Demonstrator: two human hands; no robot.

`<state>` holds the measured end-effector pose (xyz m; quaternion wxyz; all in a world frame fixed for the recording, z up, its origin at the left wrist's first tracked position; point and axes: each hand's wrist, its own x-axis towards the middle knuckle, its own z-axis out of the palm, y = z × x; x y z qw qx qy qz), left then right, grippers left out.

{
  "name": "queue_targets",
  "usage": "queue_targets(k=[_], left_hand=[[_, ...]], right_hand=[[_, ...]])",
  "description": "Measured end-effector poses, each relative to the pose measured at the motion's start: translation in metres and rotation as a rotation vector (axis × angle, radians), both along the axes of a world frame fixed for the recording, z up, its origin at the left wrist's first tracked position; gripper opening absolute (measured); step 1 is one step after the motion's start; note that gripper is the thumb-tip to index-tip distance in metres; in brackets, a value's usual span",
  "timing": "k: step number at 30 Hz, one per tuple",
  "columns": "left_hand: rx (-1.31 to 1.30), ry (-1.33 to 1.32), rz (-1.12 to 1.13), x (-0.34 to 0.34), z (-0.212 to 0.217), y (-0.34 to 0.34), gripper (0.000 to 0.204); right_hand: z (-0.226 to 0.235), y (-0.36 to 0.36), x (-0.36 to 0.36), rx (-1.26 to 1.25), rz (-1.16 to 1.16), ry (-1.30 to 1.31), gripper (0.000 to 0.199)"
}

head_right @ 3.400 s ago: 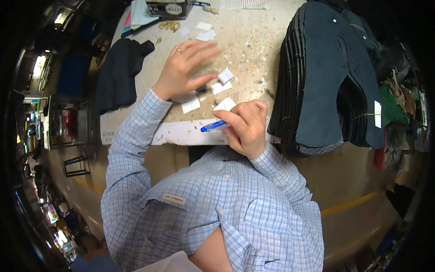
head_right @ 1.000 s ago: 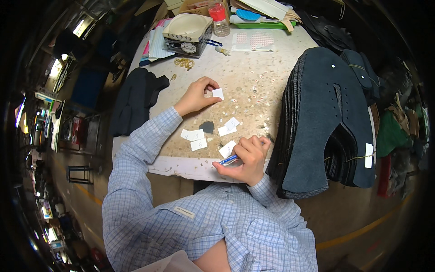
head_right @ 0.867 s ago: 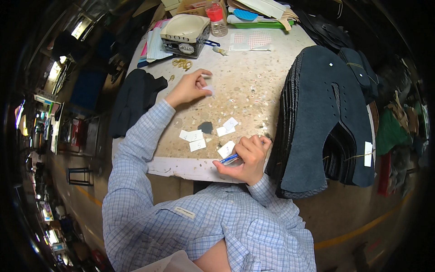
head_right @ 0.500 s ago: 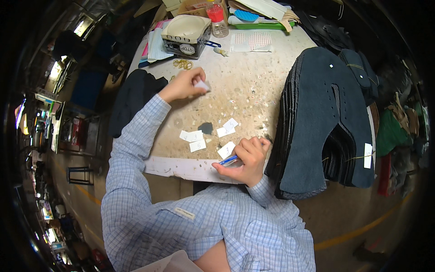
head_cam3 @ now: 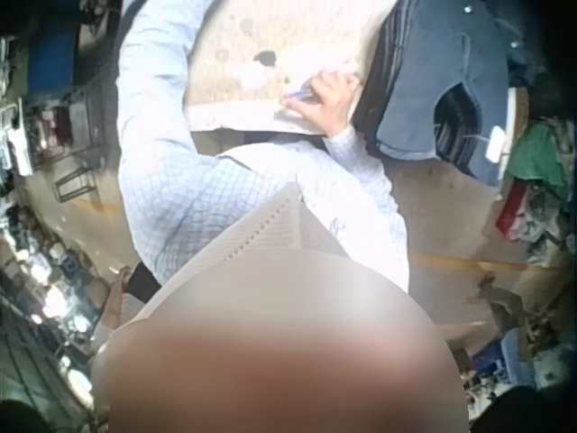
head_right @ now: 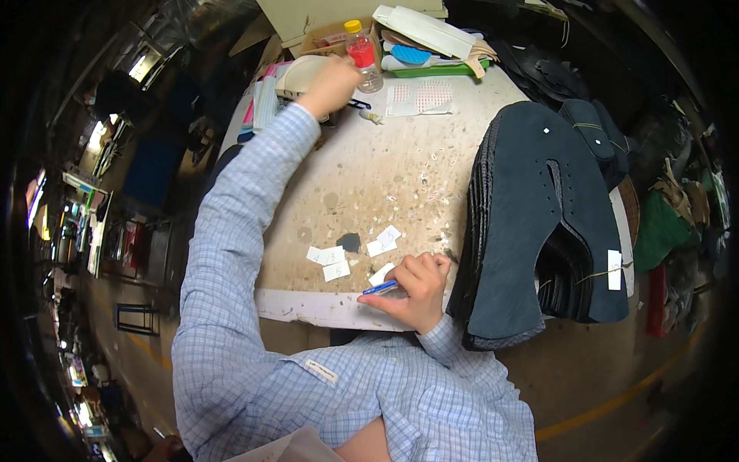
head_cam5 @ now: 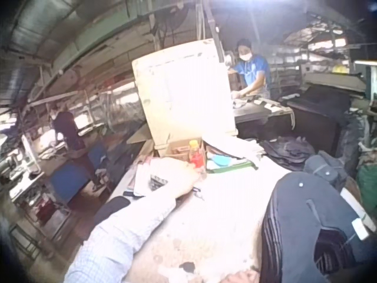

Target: The person handles black shoe parts, writes on small white labels with a pen, and sticks the labels onto the parts. They then stack the labeled parts and move them to a basket.

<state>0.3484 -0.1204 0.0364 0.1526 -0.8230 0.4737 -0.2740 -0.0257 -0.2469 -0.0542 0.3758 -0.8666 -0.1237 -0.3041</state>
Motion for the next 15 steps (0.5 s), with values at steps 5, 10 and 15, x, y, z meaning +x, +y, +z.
queue_targets(k=[5,10,15], left_hand=[[0.236,0.121,0.233,0.018,-0.075,-0.031,0.012],[0.153,0.159,0.237,0.037,-0.077,-0.023,0.013],[-0.095,0.284,0.147,-0.002,-0.035,-0.018,0.018]], right_hand=[[0.0,-0.001,-0.001,0.022,-0.02,-0.002,0.052],[0.001,-0.002,-0.001,0.075,-0.027,0.025,0.046],[0.002,0.002,0.0,0.078,0.016,0.04,0.03]])
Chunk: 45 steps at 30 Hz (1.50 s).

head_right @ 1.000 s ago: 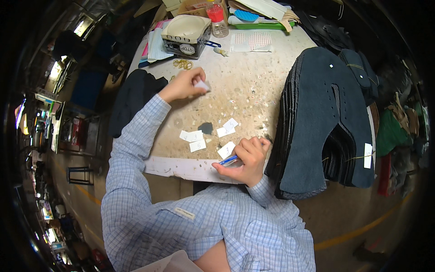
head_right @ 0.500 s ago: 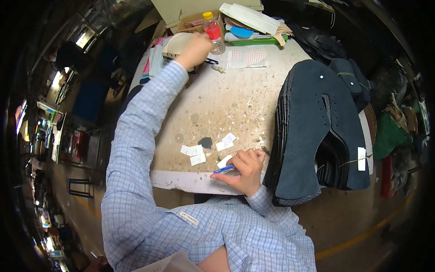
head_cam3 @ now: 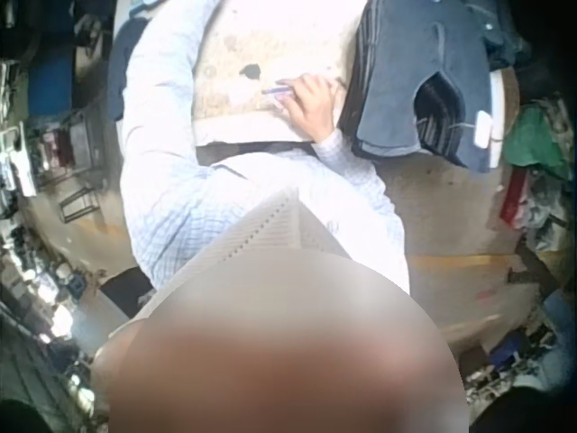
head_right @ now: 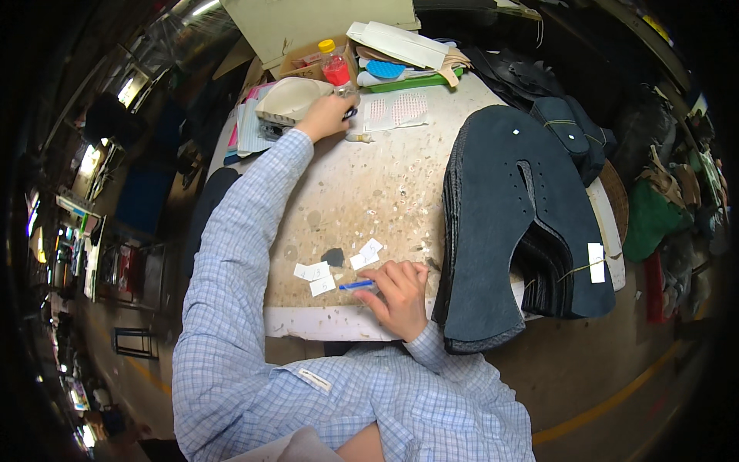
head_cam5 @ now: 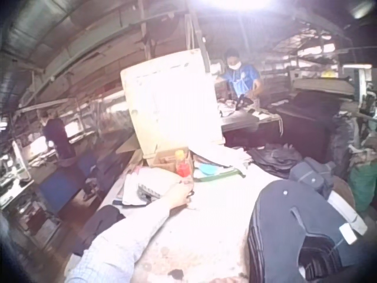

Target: The person handles black shoe parts, writes on small white labels with a pen, and sticks the labels onto the parts. They then stack the labeled parts and move them to a basket.

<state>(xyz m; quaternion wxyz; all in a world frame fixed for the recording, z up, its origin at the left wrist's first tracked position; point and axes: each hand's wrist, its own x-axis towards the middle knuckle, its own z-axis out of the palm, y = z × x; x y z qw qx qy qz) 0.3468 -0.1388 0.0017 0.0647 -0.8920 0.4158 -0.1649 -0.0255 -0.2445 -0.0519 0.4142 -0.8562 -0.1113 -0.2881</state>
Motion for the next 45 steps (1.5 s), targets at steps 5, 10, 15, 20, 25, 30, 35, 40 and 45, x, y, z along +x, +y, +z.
queue_targets(k=[5,10,15,20,25,30,35,40,45], left_hand=[[-0.848,0.621,-0.268,-0.052,0.059,0.013,0.024],[-1.107,1.583,-0.142,-0.122,0.08,0.044,0.028],[-0.469,1.571,-0.091,-0.214,0.059,0.059,0.03],[-0.353,0.992,-0.348,-0.258,0.05,0.059,0.027],[-0.454,0.845,-0.247,-0.23,0.084,0.065,0.013],[-0.686,-0.053,-0.011,-0.128,0.131,0.094,0.023],[-0.573,-0.228,-0.01,-0.035,0.104,0.095,0.029],[-0.878,0.122,0.014,0.011,0.074,0.071,0.035],[-0.642,0.14,-0.087,0.007,0.062,0.086,0.042]], right_hand=[[0.0,0.001,0.0,0.0,0.0,-0.015,0.033],[-0.002,0.002,-0.004,0.102,0.004,-0.034,0.029],[-0.004,0.002,-0.005,0.119,-0.019,-0.085,0.025],[-0.003,0.007,-0.006,0.262,-0.04,0.0,0.028],[0.001,0.004,-0.006,0.204,-0.257,-0.186,0.034],[0.002,0.0,-0.009,0.19,-0.217,-0.168,0.035],[0.002,0.001,-0.009,0.17,-0.187,-0.091,0.032],[0.004,0.0,-0.007,0.163,-0.194,-0.102,0.029],[0.003,-0.002,-0.007,0.171,-0.182,-0.108,0.028]])
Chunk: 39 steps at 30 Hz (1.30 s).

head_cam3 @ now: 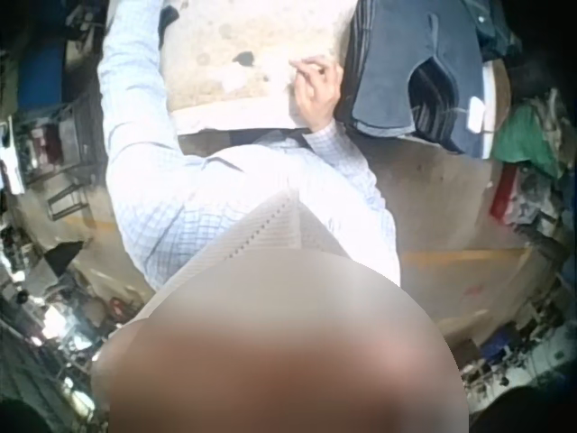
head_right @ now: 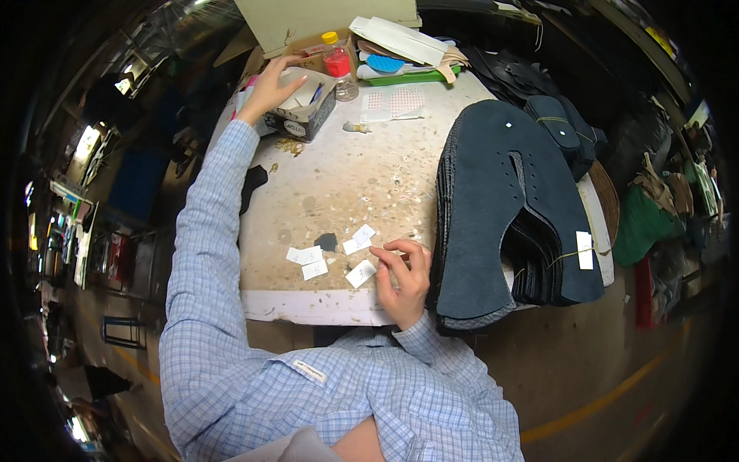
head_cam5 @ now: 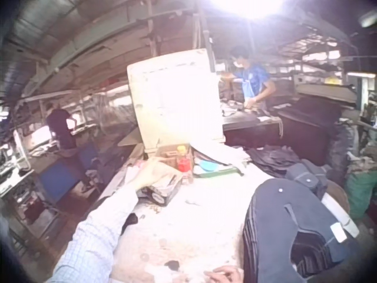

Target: The person handles black shoe parts, writes on small white labels with a pen, and sticks the labels onto the parts. They then stack the labeled parts and move them to a basket.

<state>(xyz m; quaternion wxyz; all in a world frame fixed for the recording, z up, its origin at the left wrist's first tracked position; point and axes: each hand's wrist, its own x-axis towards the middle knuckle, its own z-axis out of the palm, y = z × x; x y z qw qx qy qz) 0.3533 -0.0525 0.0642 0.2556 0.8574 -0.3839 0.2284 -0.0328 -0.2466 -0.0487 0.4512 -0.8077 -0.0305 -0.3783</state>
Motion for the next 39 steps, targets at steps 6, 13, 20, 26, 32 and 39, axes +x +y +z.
queue_targets(k=[6,13,20,26,32,39], left_hand=[[0.541,0.165,0.4,-0.04,-0.015,0.049,0.039],[0.049,0.133,0.237,-0.051,0.005,0.073,0.029],[-0.214,-0.062,0.446,0.017,0.076,0.076,0.032],[-0.167,-0.25,0.513,0.109,0.046,0.009,0.028],[-0.181,0.036,0.555,0.139,-0.029,-0.017,0.045],[-0.01,0.024,0.274,0.048,-0.009,0.012,0.04]], right_hand=[[0.002,0.001,0.002,0.008,0.031,0.019,0.027],[0.006,0.001,0.002,0.007,0.096,0.018,0.029],[0.007,0.0,0.003,0.035,0.13,0.053,0.029],[0.008,0.001,0.007,0.091,0.124,0.073,0.025],[0.006,0.0,0.009,0.101,0.107,0.078,0.025],[-0.001,0.001,0.006,0.12,0.177,0.063,0.025]])
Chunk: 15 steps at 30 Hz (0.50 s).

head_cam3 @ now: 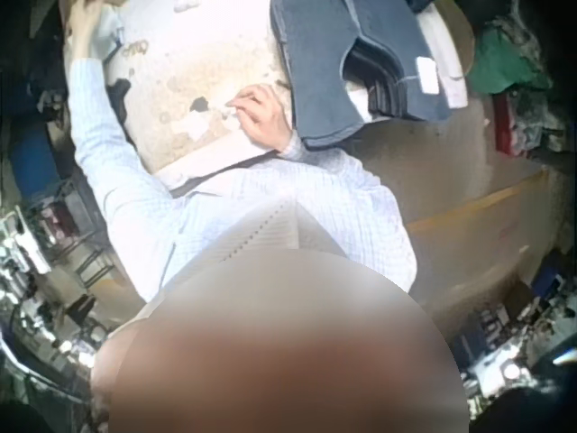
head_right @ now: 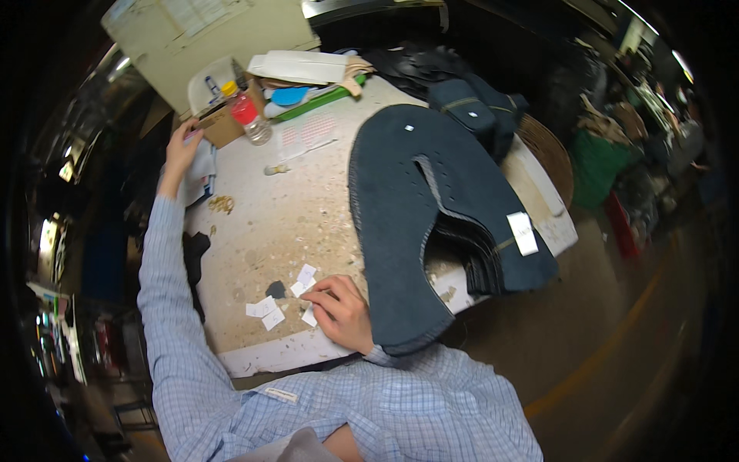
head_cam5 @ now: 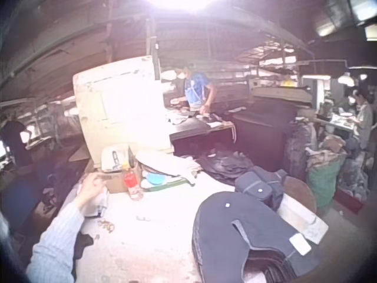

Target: The person handles black shoe parts, writes on small white labels with a pen, and sticks the labels onto the parts. They then stack the labeled parts and move them to a basket.

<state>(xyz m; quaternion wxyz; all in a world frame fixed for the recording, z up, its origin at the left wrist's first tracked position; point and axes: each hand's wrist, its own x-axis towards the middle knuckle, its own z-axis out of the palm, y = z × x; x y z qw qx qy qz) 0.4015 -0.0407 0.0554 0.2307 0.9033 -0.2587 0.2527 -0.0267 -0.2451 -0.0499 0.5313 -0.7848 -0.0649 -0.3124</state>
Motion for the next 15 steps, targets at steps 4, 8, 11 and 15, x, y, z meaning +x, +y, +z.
queue_targets(k=[4,8,11,15], left_hand=[[0.085,0.456,-0.419,-0.126,0.026,0.001,0.032],[0.337,0.5,-0.595,-0.245,0.047,0.012,0.041],[0.356,0.546,-0.567,-0.299,0.046,0.026,0.047],[0.31,0.615,-0.522,-0.342,0.032,0.044,0.051]], right_hand=[[-0.007,0.002,-0.001,-0.046,0.077,-0.04,0.023],[-0.007,0.001,-0.001,-0.085,0.124,-0.03,0.022],[0.011,-0.001,-0.009,-0.016,0.15,0.101,0.021],[0.062,-0.016,-0.042,0.079,0.535,0.206,0.017]])
